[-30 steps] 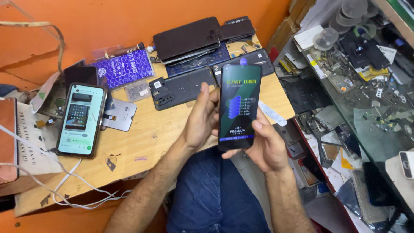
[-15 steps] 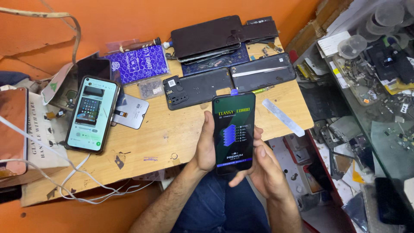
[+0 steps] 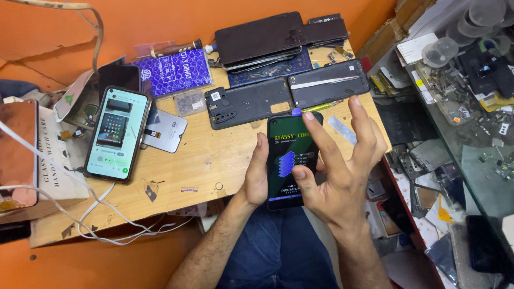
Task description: The person holds a smartphone with a cracked screen and a new screen replacement part. They peel the protective film off the new screen and remove the ribbon cable cover, preparing it for installation.
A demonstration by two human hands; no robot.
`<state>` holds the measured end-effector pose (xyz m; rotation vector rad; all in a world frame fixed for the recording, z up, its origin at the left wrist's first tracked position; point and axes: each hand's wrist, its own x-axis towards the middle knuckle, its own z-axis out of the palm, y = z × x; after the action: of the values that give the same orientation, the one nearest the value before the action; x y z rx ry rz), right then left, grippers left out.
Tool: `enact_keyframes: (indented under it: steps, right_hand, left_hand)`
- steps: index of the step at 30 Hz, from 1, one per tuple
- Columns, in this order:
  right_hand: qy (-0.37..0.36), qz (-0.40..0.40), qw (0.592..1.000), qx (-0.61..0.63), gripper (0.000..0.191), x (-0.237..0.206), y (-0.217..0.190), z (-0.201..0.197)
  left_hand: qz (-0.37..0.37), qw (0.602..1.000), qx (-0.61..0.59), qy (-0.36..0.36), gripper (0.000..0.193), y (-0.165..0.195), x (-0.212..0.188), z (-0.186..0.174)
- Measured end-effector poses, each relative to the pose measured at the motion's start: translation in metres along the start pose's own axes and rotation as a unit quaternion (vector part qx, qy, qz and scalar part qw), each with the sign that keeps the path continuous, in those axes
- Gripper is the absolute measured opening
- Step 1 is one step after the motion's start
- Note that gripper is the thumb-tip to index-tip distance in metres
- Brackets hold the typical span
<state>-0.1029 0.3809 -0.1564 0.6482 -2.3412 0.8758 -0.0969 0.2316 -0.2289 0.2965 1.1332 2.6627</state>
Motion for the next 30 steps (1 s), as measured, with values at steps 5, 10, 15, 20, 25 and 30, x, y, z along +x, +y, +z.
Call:
enact_keyframes:
  steps: [5, 10, 15, 20, 25, 30]
  right_hand:
    - [0.001, 0.016, 1.0, -0.003, 0.061, -0.019, -0.003, -0.002]
    - [0.075, 0.07, 0.984, 0.149, 0.062, -0.049, 0.008, -0.002]
    - [0.088, 0.102, 0.975, 0.176, 0.056, -0.064, 0.011, 0.003]
    - [0.07, 0.082, 0.978, 0.18, 0.05, -0.061, 0.012, 0.005]
    - [0.059, 0.054, 0.983, 0.167, 0.049, -0.045, 0.013, 0.004]
    - [0.039, 0.022, 0.989, 0.143, 0.049, -0.029, 0.008, -0.001]
  left_hand:
    - [-0.026, 0.997, -0.069, 0.035, 0.097, -0.002, -0.001, 0.0]
    - [-0.002, 0.999, -0.044, 0.01, 0.099, -0.005, 0.001, -0.006]
    - [0.002, 0.999, -0.034, 0.007, 0.098, -0.008, 0.0, -0.007]
    - [0.037, 0.999, -0.008, -0.01, 0.098, -0.012, -0.001, -0.006]
    - [-0.006, 0.998, -0.057, 0.01, 0.096, -0.014, -0.002, -0.005]
    - [0.002, 0.998, -0.054, 0.015, 0.095, -0.013, -0.005, -0.002]
